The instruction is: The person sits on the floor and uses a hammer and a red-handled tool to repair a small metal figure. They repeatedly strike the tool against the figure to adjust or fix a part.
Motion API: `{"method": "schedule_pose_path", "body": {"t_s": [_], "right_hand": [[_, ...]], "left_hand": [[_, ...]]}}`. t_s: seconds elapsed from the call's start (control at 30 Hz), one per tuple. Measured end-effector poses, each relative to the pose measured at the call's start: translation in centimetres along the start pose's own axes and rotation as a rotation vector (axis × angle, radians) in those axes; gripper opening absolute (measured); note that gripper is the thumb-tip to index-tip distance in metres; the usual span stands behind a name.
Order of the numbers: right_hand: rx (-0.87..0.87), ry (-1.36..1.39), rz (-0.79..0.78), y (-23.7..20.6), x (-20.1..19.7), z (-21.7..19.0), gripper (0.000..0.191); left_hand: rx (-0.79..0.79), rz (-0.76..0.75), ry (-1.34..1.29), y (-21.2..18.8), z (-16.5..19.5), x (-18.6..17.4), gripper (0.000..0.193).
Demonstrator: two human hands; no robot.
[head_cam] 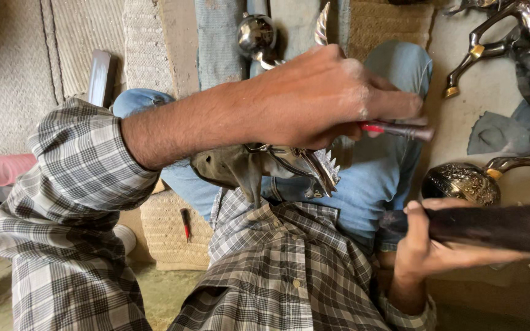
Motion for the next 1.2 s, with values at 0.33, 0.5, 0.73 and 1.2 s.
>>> {"method": "schedule_pose_path", "body": {"t_s": [0.33, 0.5, 0.73, 1.2], "right_hand": [[0.106, 0.028, -0.183, 0.9, 0.1, 0.3, 0.1], [0.138, 0.086, -0.121, 0.9, 0.2, 0.0, 0.101], [0.092, 0.175, 0.01, 0.8, -0.4, -0.2, 0.102], [0.213, 0.254, -0.292, 3.8, 2.7, -3.1, 0.063]], "left_hand": [[-0.197, 0.063, -0.234, -2.0, 0.7, -1.1, 0.04], [-0.057, 0.073, -0.111, -1.9, 0.7, -0.5, 0.045], [-0.051, -0.007, -0.114, -1.8, 0.0, 0.2, 0.039], [-0.226, 0.279, -0.002, -8.6, 1.5, -4.7, 0.04]]}}
Point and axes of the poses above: each hand's wrist, its own y-axis towards the middle knuckle, its own x-axis out of the palm, z = x × y, the point moved 3 cm from there along y, towards the middle knuckle, and after that the axes turned 13 degrees about -y, right-handed, at the moved point
